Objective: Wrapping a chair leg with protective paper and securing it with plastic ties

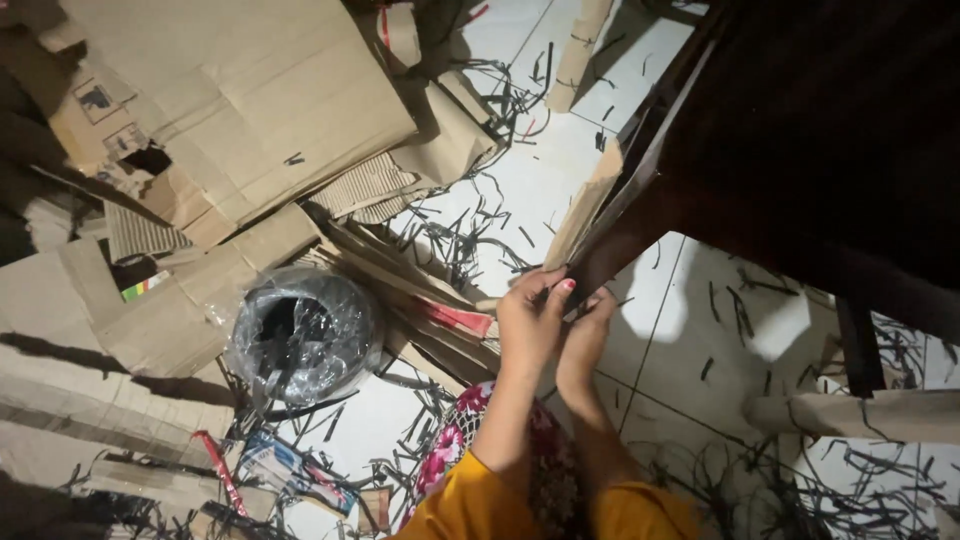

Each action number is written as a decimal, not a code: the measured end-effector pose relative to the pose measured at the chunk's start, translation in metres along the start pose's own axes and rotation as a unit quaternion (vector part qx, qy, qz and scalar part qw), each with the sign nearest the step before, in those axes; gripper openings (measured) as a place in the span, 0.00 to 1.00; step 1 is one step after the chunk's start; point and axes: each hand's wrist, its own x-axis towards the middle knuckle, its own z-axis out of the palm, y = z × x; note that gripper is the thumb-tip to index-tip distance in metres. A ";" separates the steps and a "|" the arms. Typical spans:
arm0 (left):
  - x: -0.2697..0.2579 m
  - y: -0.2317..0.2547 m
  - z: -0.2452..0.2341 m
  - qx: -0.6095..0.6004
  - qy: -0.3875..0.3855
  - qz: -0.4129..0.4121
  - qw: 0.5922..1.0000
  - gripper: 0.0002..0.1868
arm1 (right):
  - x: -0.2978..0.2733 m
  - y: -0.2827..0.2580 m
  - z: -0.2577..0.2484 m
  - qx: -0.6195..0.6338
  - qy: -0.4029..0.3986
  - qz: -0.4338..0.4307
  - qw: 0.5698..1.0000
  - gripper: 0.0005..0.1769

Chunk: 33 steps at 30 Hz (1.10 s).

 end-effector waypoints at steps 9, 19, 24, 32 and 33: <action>0.007 0.008 0.003 0.008 0.044 -0.031 0.998 0.06 | 0.021 0.015 0.033 -0.085 0.127 0.091 0.984 0.38; -0.013 0.010 0.008 -0.053 -0.045 -0.009 0.998 0.06 | -0.031 -0.053 -0.032 0.037 0.230 -0.227 0.946 0.14; -0.018 0.019 0.002 -0.080 -0.081 -0.012 0.993 0.09 | -0.034 -0.003 -0.084 0.076 0.213 -0.239 0.944 0.36; -0.031 0.036 -0.013 -0.109 -0.161 0.080 0.978 0.05 | -0.063 -0.043 -0.148 -0.080 0.102 -0.140 0.982 0.32; -0.034 0.031 -0.013 -0.106 -0.166 0.077 0.977 0.05 | -0.063 -0.030 -0.158 -0.080 0.104 -0.133 0.982 0.32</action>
